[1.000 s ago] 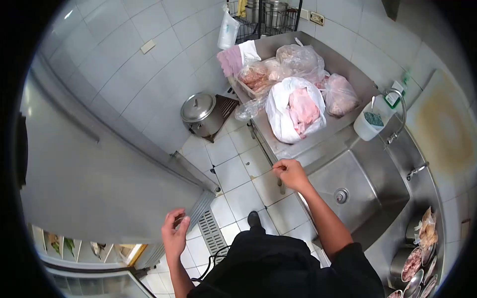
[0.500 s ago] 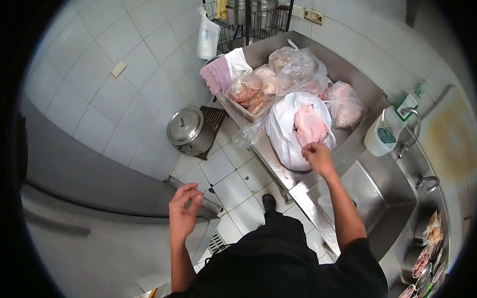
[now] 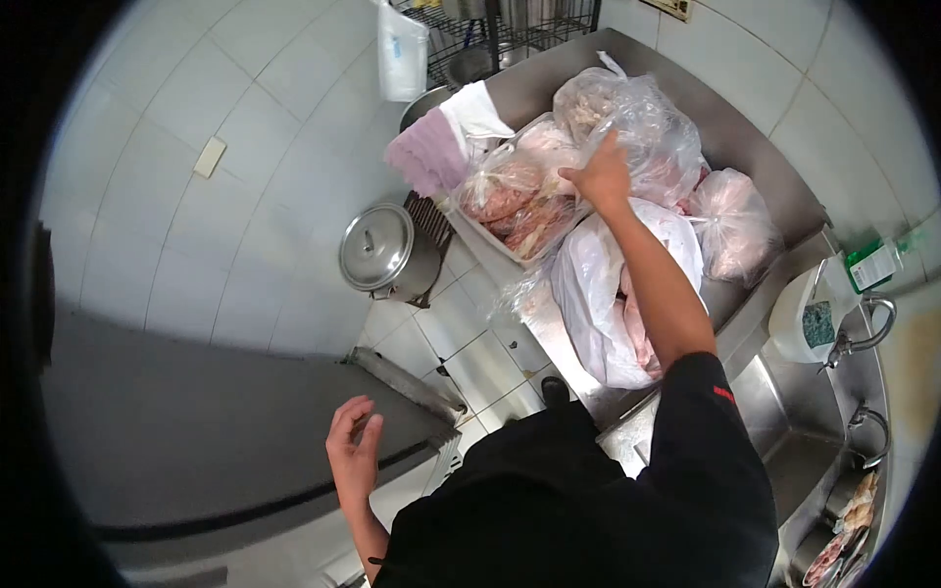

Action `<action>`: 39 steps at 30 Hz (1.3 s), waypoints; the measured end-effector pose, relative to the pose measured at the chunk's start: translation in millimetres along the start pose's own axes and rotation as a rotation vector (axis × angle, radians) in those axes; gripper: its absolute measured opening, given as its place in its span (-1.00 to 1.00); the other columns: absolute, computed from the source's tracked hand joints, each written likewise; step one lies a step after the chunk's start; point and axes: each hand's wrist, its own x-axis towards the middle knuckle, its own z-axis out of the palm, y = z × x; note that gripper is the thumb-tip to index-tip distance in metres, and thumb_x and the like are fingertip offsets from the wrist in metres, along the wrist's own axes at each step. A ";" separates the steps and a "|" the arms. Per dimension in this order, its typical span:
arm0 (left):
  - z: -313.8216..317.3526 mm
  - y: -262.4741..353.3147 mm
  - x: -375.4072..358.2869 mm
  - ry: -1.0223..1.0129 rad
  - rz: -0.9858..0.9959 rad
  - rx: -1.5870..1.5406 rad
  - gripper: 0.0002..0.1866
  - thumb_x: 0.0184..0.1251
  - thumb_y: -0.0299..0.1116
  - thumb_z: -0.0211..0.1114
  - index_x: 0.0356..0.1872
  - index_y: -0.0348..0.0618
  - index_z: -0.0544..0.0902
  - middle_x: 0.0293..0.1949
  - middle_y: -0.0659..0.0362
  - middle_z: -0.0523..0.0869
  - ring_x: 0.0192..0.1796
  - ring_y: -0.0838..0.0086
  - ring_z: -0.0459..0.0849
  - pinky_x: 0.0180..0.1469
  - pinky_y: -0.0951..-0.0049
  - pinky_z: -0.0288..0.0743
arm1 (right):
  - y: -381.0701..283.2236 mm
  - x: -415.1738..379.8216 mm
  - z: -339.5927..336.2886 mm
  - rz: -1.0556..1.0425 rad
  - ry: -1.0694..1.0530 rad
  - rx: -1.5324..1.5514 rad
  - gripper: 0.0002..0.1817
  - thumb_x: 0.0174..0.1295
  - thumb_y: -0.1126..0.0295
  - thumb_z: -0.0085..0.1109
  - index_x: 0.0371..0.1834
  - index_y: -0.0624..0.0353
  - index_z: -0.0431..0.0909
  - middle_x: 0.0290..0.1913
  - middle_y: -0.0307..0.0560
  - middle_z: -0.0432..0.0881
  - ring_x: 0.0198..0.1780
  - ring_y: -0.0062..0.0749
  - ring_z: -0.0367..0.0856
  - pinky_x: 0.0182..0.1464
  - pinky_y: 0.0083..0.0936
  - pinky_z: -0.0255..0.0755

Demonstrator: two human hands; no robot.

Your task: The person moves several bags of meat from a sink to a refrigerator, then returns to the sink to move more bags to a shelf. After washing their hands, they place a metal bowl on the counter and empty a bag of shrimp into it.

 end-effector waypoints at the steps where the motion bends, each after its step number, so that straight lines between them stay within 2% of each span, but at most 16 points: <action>1: 2.1 1.8 6.8 -0.020 -0.014 0.018 -0.79 0.28 -0.51 0.28 -0.08 -0.31 0.63 0.08 0.04 0.59 0.07 0.38 0.60 0.10 0.39 0.52 | 0.3 6.7 7.3 0.047 -0.047 -0.038 -0.28 -0.07 0.16 0.38 0.13 0.41 0.45 -0.17 0.29 0.67 -0.14 0.08 0.69 -0.01 -0.17 0.54; 3: 8.4 3.9 21.2 -0.050 -0.007 0.017 -0.79 0.28 -0.52 0.28 -0.08 -0.32 0.62 0.08 0.04 0.59 0.07 0.39 0.60 0.10 0.40 0.51 | 32.8 33.3 31.7 0.130 -0.268 -0.042 -0.44 -0.05 0.22 0.31 0.00 0.40 0.56 -0.20 0.26 0.68 -0.15 0.07 0.70 -0.04 -0.13 0.54; 5: 14.4 4.1 36.2 -0.064 0.013 0.008 -0.78 0.27 -0.52 0.28 -0.07 -0.32 0.62 0.07 0.05 0.59 0.06 0.40 0.60 0.10 0.41 0.51 | 70.2 57.9 26.6 0.004 -0.145 -0.057 -0.69 -0.06 0.30 0.17 -0.34 0.32 0.68 -0.37 0.18 0.70 -0.25 -0.02 0.72 -0.13 -0.16 0.55; 7: 19.8 2.7 48.5 -0.069 0.041 -0.004 -0.78 0.27 -0.52 0.28 -0.07 -0.32 0.61 0.06 0.06 0.60 0.05 0.41 0.60 0.09 0.42 0.51 | 93.4 93.1 -18.4 0.284 -0.161 0.186 -0.73 -0.04 0.26 0.12 -0.58 0.25 0.68 -0.54 0.09 0.68 -0.39 -0.10 0.71 -0.22 -0.21 0.55; 9: 30.1 2.9 60.1 -0.101 0.042 -0.048 -0.77 0.22 -0.48 0.32 -0.09 -0.27 0.64 0.05 0.04 0.63 0.06 0.33 0.61 0.06 0.37 0.49 | 128.4 125.0 -66.8 0.214 -0.034 0.473 -0.74 0.01 0.30 0.13 -0.64 0.29 0.63 -0.63 0.00 0.63 -0.54 -0.31 0.62 -0.39 -0.32 0.48; 13: 68.7 16.8 93.9 -0.257 0.086 -0.175 -0.72 0.20 -0.45 0.34 -0.04 -0.22 0.63 0.02 0.04 0.64 0.05 0.30 0.62 0.03 0.34 0.48 | 106.3 144.5 -195.3 0.324 0.085 0.806 -0.85 0.12 0.45 0.15 -0.52 0.30 0.54 -0.54 -0.13 0.55 -0.50 -0.48 0.48 -0.39 -0.52 0.36; 18: 163.1 74.2 119.4 -0.609 0.171 -0.330 -0.22 0.01 -0.35 0.53 0.31 -0.16 0.35 0.21 0.09 0.47 0.11 0.35 0.54 0.07 0.30 0.47 | 73.7 120.4 -281.1 0.214 0.034 1.016 -0.88 0.20 0.46 0.16 -0.38 0.30 0.55 -0.39 -0.15 0.58 -0.39 -0.56 0.48 -0.29 -0.61 0.35; 19: 191.9 84.7 125.6 -0.596 0.343 -0.354 -0.16 -0.03 -0.29 0.55 0.33 -0.16 0.32 0.26 0.05 0.43 0.13 0.24 0.53 0.08 0.29 0.47 | 66.8 111.8 -290.4 0.198 0.011 1.043 -0.88 0.21 0.46 0.17 -0.36 0.31 0.54 -0.37 -0.15 0.59 -0.37 -0.56 0.48 -0.27 -0.61 0.35; 21: 249.4 98.7 134.3 -0.291 0.616 -0.168 -0.26 -0.01 -0.29 0.52 0.26 -0.16 0.41 0.22 -0.02 0.47 0.13 0.19 0.54 0.06 0.32 0.47 | 42.7 90.7 -302.7 0.196 -0.031 1.078 -0.88 0.21 0.45 0.17 -0.35 0.32 0.54 -0.36 -0.15 0.59 -0.37 -0.56 0.48 -0.24 -0.61 0.36; 24: 312.7 69.9 156.4 -0.374 0.625 -0.092 -0.49 0.05 -0.31 0.45 0.06 -0.23 0.56 0.01 -0.04 0.63 -0.02 0.15 0.63 -0.04 0.32 0.50 | 24.0 60.4 -317.8 0.239 -0.059 1.054 -0.85 0.19 0.44 0.20 -0.31 0.34 0.56 -0.33 -0.15 0.61 -0.36 -0.56 0.49 -0.22 -0.61 0.36; 29: 287.7 49.6 176.0 -0.170 0.298 -0.208 -0.82 0.20 -0.36 0.33 -0.28 -0.25 0.63 -0.56 0.10 0.63 -0.50 0.16 0.58 -0.37 0.26 0.44 | 25.4 3.7 -286.9 0.187 -0.133 0.807 -0.67 0.15 0.37 0.29 -0.05 0.30 0.61 -0.19 -0.17 0.66 -0.22 -0.57 0.56 -0.08 -0.61 0.40; 30: 265.9 57.8 177.9 -0.239 0.125 -0.405 -0.85 0.25 -0.38 0.30 -0.28 -0.25 0.63 -0.54 0.17 0.62 -0.50 0.31 0.55 -0.39 0.36 0.43 | 21.8 -7.6 -278.6 0.108 -0.283 0.654 -0.55 0.15 0.33 0.31 0.14 0.15 0.57 -0.13 -0.22 0.67 -0.11 -0.54 0.60 0.04 -0.56 0.42; 33: 217.4 98.8 176.4 -0.313 -0.131 -0.721 -0.87 0.34 -0.40 0.24 -0.28 -0.26 0.62 -0.49 0.30 0.58 -0.46 0.60 0.49 -0.41 0.54 0.38 | 10.4 -55.3 -197.0 -0.020 -0.570 0.806 -0.67 0.10 0.29 0.42 -0.14 0.08 0.49 0.37 -0.04 0.36 0.37 -0.23 0.33 0.27 -0.35 0.34; 35: 202.2 116.4 168.1 -0.335 -0.218 -0.861 -0.86 0.36 -0.40 0.23 -0.27 -0.28 0.62 -0.47 0.33 0.57 -0.44 0.67 0.47 -0.40 0.59 0.36 | -17.1 -94.7 -143.8 -0.261 -0.607 0.898 -0.54 -0.02 0.36 0.49 -0.08 0.10 0.45 0.35 0.14 0.34 0.39 -0.06 0.30 0.33 -0.28 0.27; 37: 190.1 122.9 155.9 -0.373 -0.318 -1.012 -0.85 0.34 -0.40 0.25 -0.24 -0.31 0.62 -0.46 0.33 0.57 -0.43 0.66 0.46 -0.37 0.60 0.36 | -56.5 -122.8 -126.1 -0.191 -0.605 0.927 -0.50 -0.06 0.44 0.45 -0.05 0.13 0.40 0.16 0.22 0.51 0.22 0.03 0.49 0.17 -0.30 0.41; 39: 179.6 105.7 151.6 -0.383 -0.170 -0.766 -0.83 0.34 -0.42 0.24 -0.16 -0.33 0.62 -0.41 0.32 0.60 -0.41 0.66 0.48 -0.33 0.61 0.37 | -72.6 -138.7 -108.6 -0.084 -0.627 0.990 -0.48 -0.07 0.48 0.41 -0.01 0.15 0.39 -0.03 0.23 0.59 0.04 0.07 0.59 0.02 -0.29 0.46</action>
